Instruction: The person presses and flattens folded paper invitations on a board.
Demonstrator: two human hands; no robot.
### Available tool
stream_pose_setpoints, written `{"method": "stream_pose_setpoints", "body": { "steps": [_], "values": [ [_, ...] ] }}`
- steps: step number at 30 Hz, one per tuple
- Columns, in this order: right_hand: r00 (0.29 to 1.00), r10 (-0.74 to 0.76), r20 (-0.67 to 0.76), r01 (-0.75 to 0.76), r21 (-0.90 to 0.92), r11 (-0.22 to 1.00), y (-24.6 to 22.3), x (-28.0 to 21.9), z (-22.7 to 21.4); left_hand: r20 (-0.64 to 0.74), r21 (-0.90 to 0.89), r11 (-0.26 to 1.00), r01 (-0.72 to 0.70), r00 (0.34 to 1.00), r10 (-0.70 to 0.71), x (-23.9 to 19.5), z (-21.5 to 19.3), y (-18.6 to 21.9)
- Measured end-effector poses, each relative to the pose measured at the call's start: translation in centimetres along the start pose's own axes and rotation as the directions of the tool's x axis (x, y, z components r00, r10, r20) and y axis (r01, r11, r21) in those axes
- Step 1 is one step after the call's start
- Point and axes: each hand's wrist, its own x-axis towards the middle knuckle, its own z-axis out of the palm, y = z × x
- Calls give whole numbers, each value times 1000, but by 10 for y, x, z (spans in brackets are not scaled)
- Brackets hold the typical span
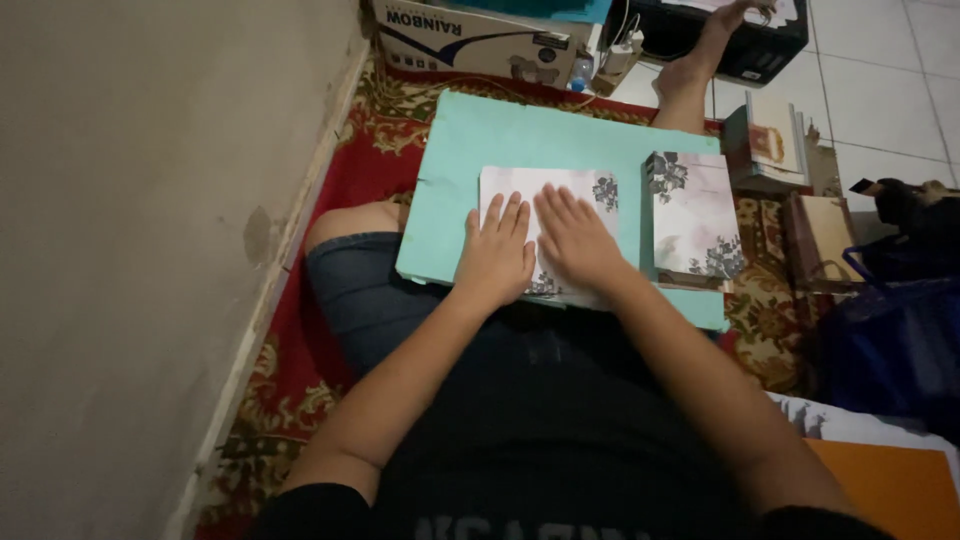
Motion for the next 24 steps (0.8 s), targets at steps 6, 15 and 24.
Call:
{"method": "stream_pose_setpoints", "body": {
  "steps": [6,15,24],
  "values": [
    [988,130,87,-134,45,990,12,43,8,-4,-24,998,56,998,-56,1,-1,2],
    [998,45,41,-46,21,999,-22,-31,3,6,-119,986,119,993,-119,-1,-4,2],
    [985,145,95,-154,92,984,13,44,5,58,-56,993,107,993,-103,-1,-12,6]
  ]
}}
